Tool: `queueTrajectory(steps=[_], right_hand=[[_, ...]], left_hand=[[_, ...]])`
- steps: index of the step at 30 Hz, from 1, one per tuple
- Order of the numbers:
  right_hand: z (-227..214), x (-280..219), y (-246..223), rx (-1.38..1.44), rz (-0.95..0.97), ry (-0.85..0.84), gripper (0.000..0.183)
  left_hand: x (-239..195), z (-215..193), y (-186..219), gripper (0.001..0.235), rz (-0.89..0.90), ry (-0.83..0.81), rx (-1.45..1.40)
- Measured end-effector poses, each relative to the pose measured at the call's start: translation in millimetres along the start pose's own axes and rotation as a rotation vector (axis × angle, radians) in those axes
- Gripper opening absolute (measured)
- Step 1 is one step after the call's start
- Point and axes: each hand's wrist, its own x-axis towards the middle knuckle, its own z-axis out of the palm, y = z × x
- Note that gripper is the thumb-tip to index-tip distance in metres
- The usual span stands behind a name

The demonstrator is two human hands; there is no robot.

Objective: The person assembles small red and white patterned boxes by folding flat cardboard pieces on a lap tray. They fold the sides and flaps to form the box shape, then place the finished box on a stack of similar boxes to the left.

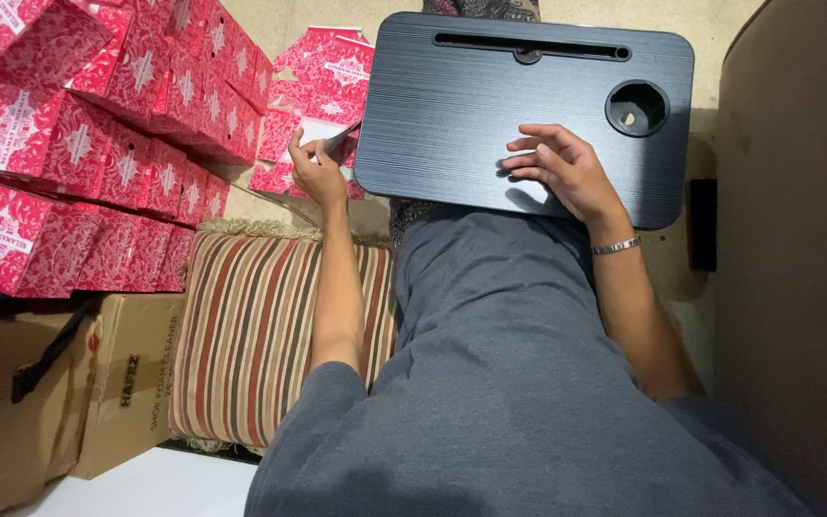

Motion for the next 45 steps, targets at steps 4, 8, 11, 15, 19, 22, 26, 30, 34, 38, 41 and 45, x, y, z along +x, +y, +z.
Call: queueTrajectory(steps=[4, 8, 11, 15, 19, 22, 26, 30, 34, 38, 41, 45], right_hand=[[-1, 0, 2, 0.007, -0.002, -0.008, 0.043], [-1, 0, 1, 0.006, -0.001, -0.004, 0.043], [-1, 1, 2, 0.010, -0.002, -0.003, 0.043], [-5, 1, 5, 0.013, 0.000, -0.023, 0.043], [-7, 0, 7, -0.007, 0.019, -0.005, 0.042], [-10, 0, 12, -0.004, 0.019, -0.001, 0.041], [-16, 4, 19, -0.007, 0.026, 0.010, 0.041], [-14, 4, 16, -0.007, 0.037, -0.017, 0.044], [-3, -1, 1, -0.050, 0.046, -0.015, 0.041], [-1, -2, -2, -0.074, 0.081, -0.001, 0.043], [-5, -1, 2, -0.055, 0.062, -0.012, 0.047], [-1, -1, -1, -0.070, 0.056, 0.009, 0.053]], left_hand=[[2, -4, 14, 0.052, -0.054, -0.091, -0.041], [-5, -3, 14, 0.063, -0.206, -0.301, 0.038], [0, -14, 20, 0.057, -0.298, -0.467, 0.082], [7, -20, 26, 0.048, -0.358, -0.545, 0.128], [12, -3, -18, 0.034, -0.425, -0.450, 0.105], [22, -8, -18, 0.033, -0.458, -0.315, 0.018], [44, -17, -14, 0.027, -0.404, -0.167, -0.115], [75, -48, 29, 0.021, -0.411, -0.095, -0.248], [106, -80, 73, 0.015, -0.383, 0.028, -0.479], [131, -103, 95, 0.016, -0.294, 0.041, -0.623], [140, -127, 111, 0.018, -0.110, 0.063, -0.930], [143, -187, 190, 0.023, -0.143, 0.126, -1.073]])
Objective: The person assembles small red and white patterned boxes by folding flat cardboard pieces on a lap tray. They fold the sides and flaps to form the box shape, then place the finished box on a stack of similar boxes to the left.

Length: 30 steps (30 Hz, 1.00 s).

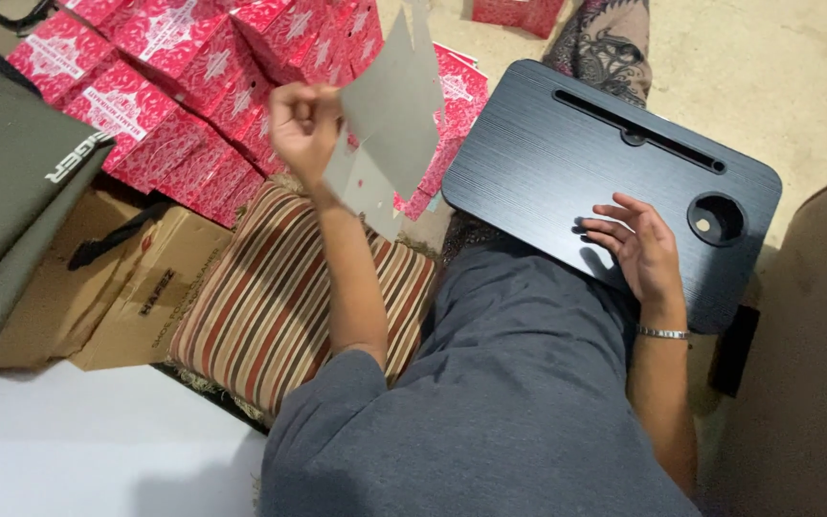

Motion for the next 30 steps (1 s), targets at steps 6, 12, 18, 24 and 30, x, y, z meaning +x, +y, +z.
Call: queueTrajectory(steps=[6, 12, 18, 24, 30], right_hand=[[-23, 11, 33, 0.126, -0.057, -0.005, 0.063], [-23, 10, 34, 0.140, -0.075, -0.006, 0.065], [-41, 16, 58, 0.067, -0.053, -0.062, 0.076], [-42, 13, 62, 0.131, -0.149, 0.038, 0.049], [-30, 9, 9, 0.413, -0.276, 0.307, 0.016]], left_hand=[[-1, 26, 58, 0.032, -0.226, 0.303, -0.252], [-26, 40, 33, 0.025, -0.163, -0.679, -0.819], [-61, 73, -40, 0.018, -0.393, -0.608, -0.895], [-81, 56, -123, 0.036, -0.399, -0.441, -0.464], [-92, 105, -13, 0.020, -0.710, 0.049, 0.244]])
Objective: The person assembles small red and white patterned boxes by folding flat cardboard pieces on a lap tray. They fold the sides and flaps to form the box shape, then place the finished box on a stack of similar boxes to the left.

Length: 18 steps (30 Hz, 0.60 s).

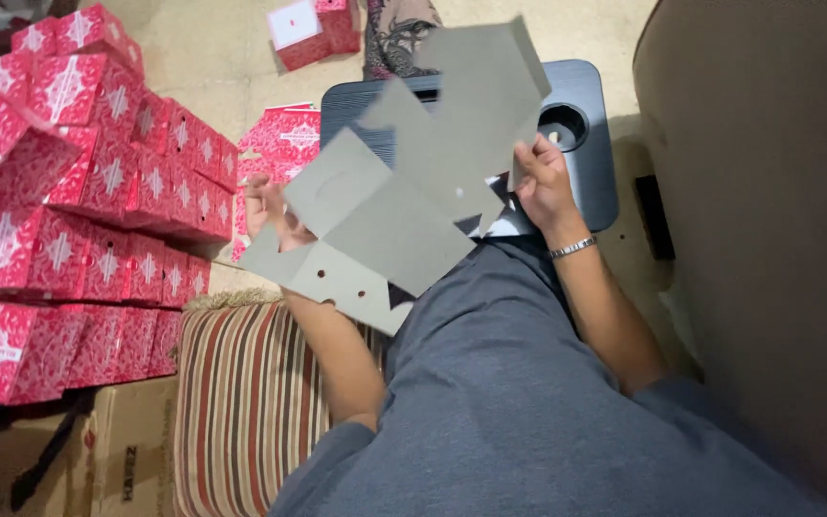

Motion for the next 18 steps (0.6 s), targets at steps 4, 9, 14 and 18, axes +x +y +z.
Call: queueTrajectory(steps=[4, 9, 14, 18], right_hand=[[-16, 8, 19, -0.097, -0.110, 0.178, 0.014], [-20, 7, 25, -0.205, -0.129, 0.300, 0.017], [-2, -5, -30, -0.696, -0.241, 0.296, 0.011], [-61, -5, -54, -1.140, -0.359, 0.406, 0.011]], left_hand=[[6, -16, 19, 0.010, -0.284, -0.218, 0.062], [77, -97, -99, 0.033, -0.070, -0.638, 0.321], [8, -26, -42, 0.061, -0.243, -0.160, 0.107], [40, -39, -94, 0.057, -0.332, -0.224, 0.128]])
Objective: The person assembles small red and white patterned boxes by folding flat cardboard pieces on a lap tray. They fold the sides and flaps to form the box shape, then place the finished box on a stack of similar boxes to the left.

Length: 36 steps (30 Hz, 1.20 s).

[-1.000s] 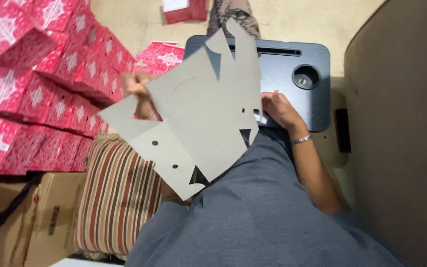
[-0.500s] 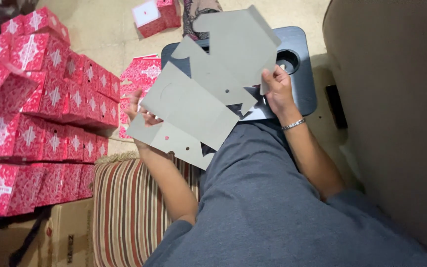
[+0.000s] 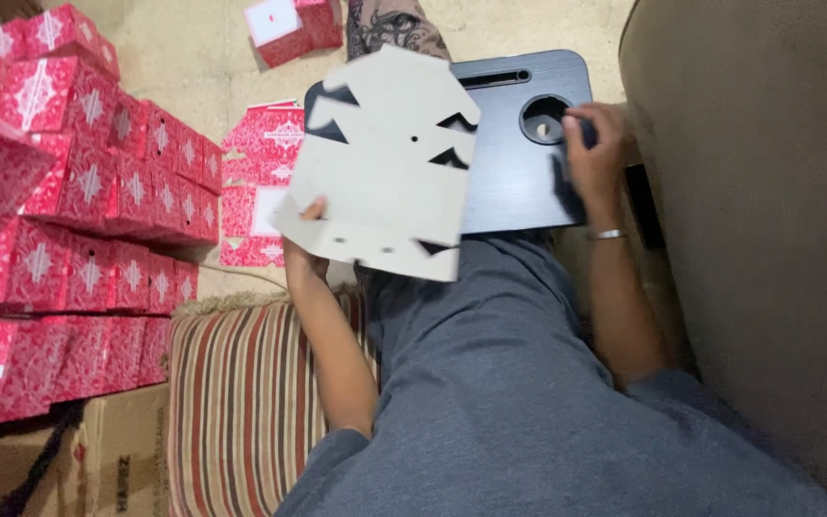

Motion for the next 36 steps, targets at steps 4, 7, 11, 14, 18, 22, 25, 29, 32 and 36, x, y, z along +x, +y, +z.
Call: queueTrajectory(steps=[4, 7, 11, 14, 18, 22, 25, 29, 32, 36], right_hand=[[-33, 13, 40, -0.165, 0.119, -0.119, 0.026], [-49, 5, 39, -0.227, 0.427, -0.294, 0.055], [-45, -20, 90, -0.140, 0.390, -0.302, 0.062], [-50, -45, 129, -0.341, 0.430, -0.253, 0.069], [-57, -72, 156, -0.616, 0.479, -0.294, 0.088], [-52, -83, 156, -0.698, 0.508, -0.253, 0.100], [-48, -87, 150, -0.742, 0.483, -0.209, 0.100], [-46, -84, 150, -0.738, 0.449, -0.171, 0.104], [-44, -84, 172, -0.830, 0.435, -0.195, 0.096], [-45, -65, 150, -0.655, 0.342, -0.141, 0.086]], left_hand=[[-11, -6, 1, 0.044, -0.133, -0.205, 0.149], [-32, 0, 19, 0.042, -0.194, -0.327, 0.302], [-25, -5, 12, 0.045, -0.274, -0.474, 0.447], [9, -23, -24, 0.044, -0.222, -0.566, 0.636], [-13, -12, -6, 0.047, -0.289, -0.619, 0.766], [-8, -12, -13, 0.049, -0.346, -0.673, 0.756], [-2, -14, -19, 0.050, -0.375, -0.690, 0.759], [-1, -17, -21, 0.052, -0.380, -0.674, 0.782], [-1, -17, -20, 0.053, -0.384, -0.681, 0.780], [-3, -19, -21, 0.052, -0.372, -0.672, 0.791]])
